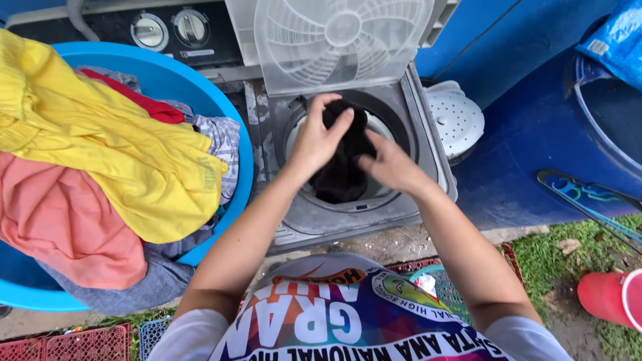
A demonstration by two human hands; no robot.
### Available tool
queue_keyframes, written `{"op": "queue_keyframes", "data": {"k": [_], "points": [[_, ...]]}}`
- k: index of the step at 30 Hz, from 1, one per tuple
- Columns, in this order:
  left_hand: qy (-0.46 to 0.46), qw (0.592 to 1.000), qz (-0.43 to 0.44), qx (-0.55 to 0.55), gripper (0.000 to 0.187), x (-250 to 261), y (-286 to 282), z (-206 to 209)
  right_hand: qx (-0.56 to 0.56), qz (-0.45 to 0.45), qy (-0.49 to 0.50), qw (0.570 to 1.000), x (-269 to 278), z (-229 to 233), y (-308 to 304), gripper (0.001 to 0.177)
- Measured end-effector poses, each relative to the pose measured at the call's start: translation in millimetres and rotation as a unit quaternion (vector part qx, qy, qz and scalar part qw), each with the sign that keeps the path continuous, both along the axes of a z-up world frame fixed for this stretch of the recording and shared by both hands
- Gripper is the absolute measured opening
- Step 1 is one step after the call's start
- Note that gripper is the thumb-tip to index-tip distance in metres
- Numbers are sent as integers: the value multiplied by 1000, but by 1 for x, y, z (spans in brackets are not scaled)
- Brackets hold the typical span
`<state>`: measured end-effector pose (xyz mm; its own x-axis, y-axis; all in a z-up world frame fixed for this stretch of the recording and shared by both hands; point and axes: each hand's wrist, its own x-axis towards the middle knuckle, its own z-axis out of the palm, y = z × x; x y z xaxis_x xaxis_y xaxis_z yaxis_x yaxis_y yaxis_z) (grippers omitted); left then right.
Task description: The recorder is sorting various clothes from a blue plastic basin and placing them into the wash tub of a small twin-tub portable washing machine.
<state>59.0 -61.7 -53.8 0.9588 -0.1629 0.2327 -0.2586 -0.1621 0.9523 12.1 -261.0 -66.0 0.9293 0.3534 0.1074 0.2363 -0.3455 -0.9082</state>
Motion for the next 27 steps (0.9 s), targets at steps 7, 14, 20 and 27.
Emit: {"op": "queue_keyframes", "data": {"k": [7,14,20,27], "points": [[-81,968,-42,232,74,27,26,10,89,-156,62,982,28,21,-39,36],[57,991,55,112,46,22,28,79,-299,-133,-68,942,29,70,-30,60],[-203,967,134,73,39,-22,44,86,-80,-280,-333,897,-3,116,-3,33],[74,966,151,194,49,-1,50,20,-23,-235,22,971,34,41,-29,20]]}}
